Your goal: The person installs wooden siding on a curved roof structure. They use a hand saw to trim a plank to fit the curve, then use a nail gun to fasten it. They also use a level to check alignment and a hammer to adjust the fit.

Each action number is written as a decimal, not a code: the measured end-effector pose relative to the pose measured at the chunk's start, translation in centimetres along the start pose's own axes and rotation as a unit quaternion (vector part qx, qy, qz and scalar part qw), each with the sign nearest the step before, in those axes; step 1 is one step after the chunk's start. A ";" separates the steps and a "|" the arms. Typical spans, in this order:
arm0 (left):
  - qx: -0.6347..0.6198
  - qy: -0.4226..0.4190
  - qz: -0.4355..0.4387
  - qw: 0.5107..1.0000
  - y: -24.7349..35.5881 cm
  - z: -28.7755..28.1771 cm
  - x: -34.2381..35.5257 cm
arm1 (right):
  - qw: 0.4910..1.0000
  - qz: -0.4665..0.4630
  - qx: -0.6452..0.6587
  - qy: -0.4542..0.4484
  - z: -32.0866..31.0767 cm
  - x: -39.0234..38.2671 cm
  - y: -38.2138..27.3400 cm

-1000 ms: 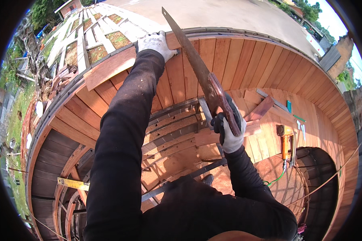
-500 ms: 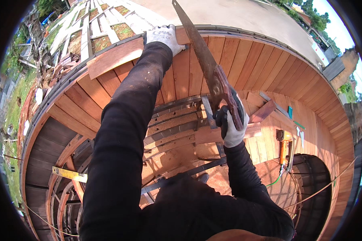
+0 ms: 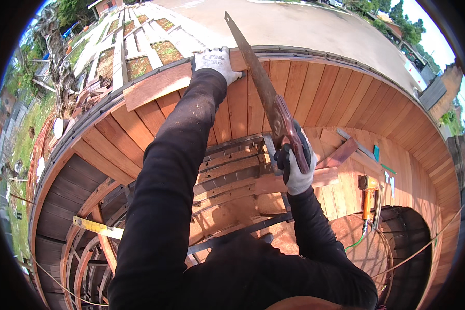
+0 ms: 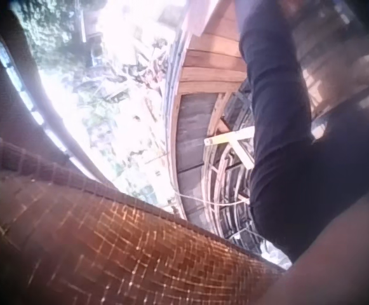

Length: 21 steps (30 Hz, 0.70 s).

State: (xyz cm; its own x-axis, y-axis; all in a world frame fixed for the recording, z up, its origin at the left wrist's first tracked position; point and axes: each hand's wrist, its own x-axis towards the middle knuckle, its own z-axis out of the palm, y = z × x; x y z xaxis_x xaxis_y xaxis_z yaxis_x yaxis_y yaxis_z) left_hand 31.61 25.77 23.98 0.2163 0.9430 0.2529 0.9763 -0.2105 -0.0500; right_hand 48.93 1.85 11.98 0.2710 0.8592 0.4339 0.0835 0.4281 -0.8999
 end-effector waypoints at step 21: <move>-0.005 -0.005 0.004 1.000 -0.2 1.4 -0.1 | 1.000 0.025 0.014 0.003 -1.1 -3.3 1.0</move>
State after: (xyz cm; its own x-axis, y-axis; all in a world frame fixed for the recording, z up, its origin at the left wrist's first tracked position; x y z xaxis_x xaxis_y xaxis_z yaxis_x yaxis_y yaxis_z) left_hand 31.46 26.08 22.67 0.2249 0.9438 0.2422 0.9743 -0.2213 -0.0422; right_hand 49.20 -0.83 9.58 0.2792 0.8783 0.3881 0.0433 0.3922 -0.9189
